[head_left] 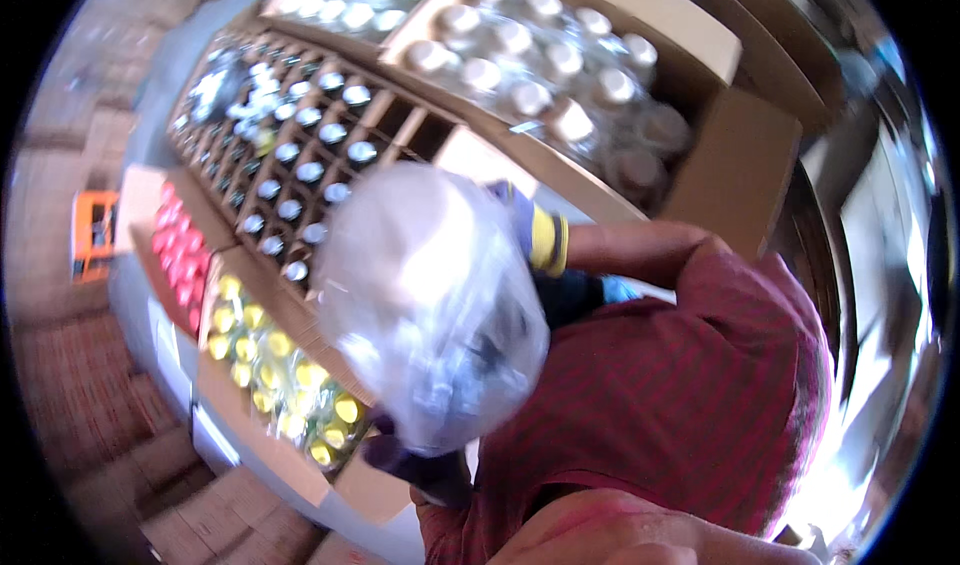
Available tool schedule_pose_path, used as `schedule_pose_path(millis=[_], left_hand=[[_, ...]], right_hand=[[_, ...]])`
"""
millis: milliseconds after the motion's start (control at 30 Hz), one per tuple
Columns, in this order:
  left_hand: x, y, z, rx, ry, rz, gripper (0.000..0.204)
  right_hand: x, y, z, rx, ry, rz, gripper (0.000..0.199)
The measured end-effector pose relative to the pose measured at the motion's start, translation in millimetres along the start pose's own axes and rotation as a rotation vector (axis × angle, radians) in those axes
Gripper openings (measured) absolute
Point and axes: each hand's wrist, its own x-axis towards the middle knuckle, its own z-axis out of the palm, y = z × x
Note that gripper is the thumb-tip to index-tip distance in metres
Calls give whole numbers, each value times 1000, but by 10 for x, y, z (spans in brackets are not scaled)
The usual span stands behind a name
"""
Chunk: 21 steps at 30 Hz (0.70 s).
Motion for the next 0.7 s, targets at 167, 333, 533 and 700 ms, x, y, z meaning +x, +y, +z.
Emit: schedule_pose_path(millis=[167, 333, 533, 700], left_hand=[[420, -73, -112, 147, 216, 36, 23], [655, 246, -107, 650, 459, 356, 27], [759, 285, 30, 177, 381, 259, 37], [808, 379, 76, -324, 259, -13, 54]], right_hand=[[-285, -511, -1226, -456, 333, -128, 16], [-296, -858, -2630, -109, 1080, 125, 12], [-463, -401, -3758, -423, 1466, -161, 41], [-1097, 415, -4445, -358, 1640, -136, 33]])
